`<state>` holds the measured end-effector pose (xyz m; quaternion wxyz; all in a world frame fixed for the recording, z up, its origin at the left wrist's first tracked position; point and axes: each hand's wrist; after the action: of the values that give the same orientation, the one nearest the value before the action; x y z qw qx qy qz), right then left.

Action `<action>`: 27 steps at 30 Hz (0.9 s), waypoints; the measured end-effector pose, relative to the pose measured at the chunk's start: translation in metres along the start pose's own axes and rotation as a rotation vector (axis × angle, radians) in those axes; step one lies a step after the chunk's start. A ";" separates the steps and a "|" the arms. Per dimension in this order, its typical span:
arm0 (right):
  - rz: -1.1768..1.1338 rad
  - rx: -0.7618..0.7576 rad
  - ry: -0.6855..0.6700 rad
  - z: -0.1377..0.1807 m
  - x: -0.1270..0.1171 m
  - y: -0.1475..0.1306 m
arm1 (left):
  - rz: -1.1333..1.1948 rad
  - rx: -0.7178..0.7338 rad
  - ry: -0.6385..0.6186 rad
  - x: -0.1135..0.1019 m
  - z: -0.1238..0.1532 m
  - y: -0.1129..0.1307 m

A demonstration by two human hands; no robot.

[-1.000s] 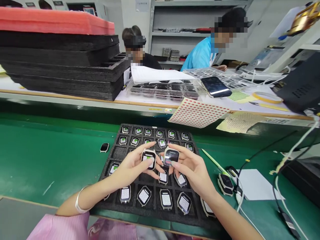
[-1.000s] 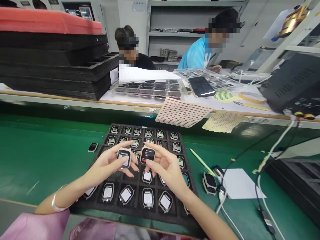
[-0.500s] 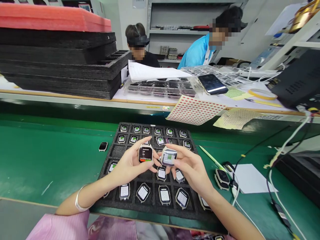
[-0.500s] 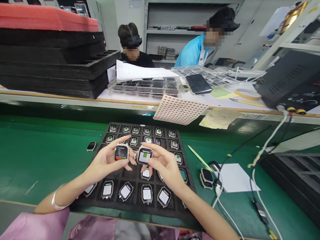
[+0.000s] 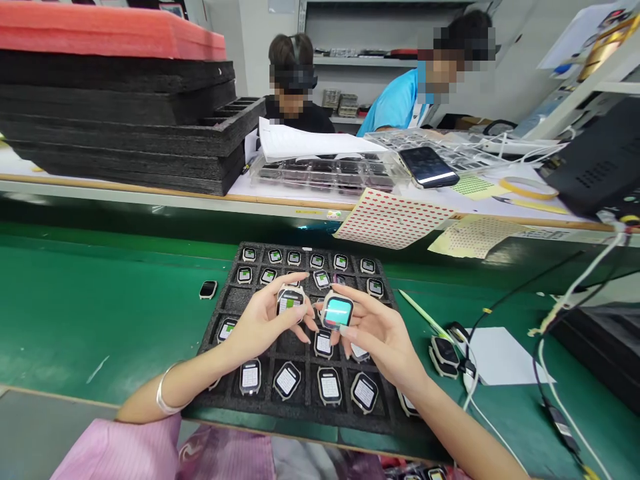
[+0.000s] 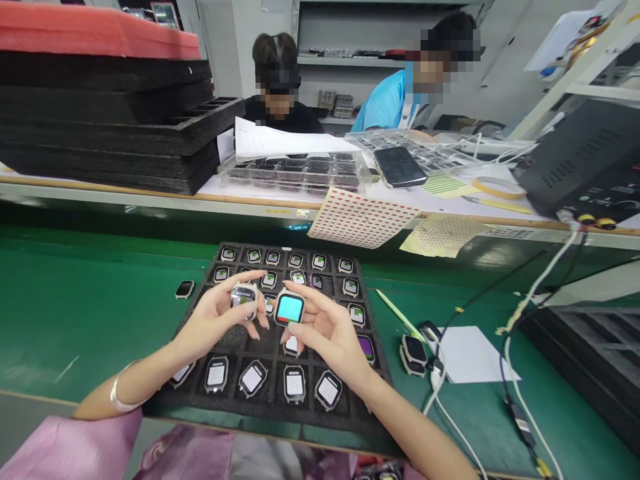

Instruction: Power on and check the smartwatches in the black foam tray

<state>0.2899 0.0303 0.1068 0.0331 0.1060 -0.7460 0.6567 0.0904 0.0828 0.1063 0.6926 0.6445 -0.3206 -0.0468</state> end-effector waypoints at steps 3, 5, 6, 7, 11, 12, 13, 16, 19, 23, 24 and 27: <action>0.033 0.016 0.032 0.000 0.004 -0.001 | 0.044 0.005 -0.036 0.001 0.002 0.002; 0.054 0.033 0.034 0.001 0.006 -0.002 | 0.050 -0.006 -0.051 0.002 0.004 0.004; 0.065 0.042 0.026 0.002 0.006 -0.001 | 0.046 -0.014 -0.051 0.002 0.005 0.005; 0.078 0.050 0.017 0.002 0.006 -0.001 | 0.041 -0.021 -0.049 0.002 0.005 0.005; 0.142 0.062 -0.031 0.003 0.002 0.007 | 0.023 -0.050 -0.058 -0.003 0.008 -0.002; 0.164 0.069 -0.055 0.002 0.001 0.010 | 0.020 -0.054 -0.063 -0.007 0.009 -0.005; 0.199 0.078 -0.083 0.001 -0.001 0.015 | 0.015 -0.059 -0.066 -0.011 0.011 -0.009; 0.483 0.038 -0.150 -0.008 -0.004 0.032 | -0.062 -0.090 -0.068 -0.027 0.016 -0.023; 0.947 -0.150 -0.241 -0.019 -0.002 0.052 | -0.274 -0.109 -0.082 -0.045 0.022 -0.036; 1.167 -0.233 -0.357 -0.025 0.006 0.073 | -0.944 0.053 -0.038 -0.066 0.027 -0.054; 1.189 -0.229 -0.375 -0.024 0.007 0.074 | -1.078 0.090 -0.026 -0.071 0.028 -0.057; 1.265 -0.231 -0.439 -0.020 -0.002 0.065 | -1.214 0.115 -0.047 -0.082 0.029 -0.063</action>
<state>0.2768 0.0579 0.0455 -0.4985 -0.2240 -0.7193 0.4289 0.0329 0.0861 0.0156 0.4992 0.7472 0.0867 -0.4301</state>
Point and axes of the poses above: each hand's wrist, its own z-axis away from the middle knuckle, its own x-axis out of the palm, y = z × x, and after that the axes turned 5 degrees about y, right-handed
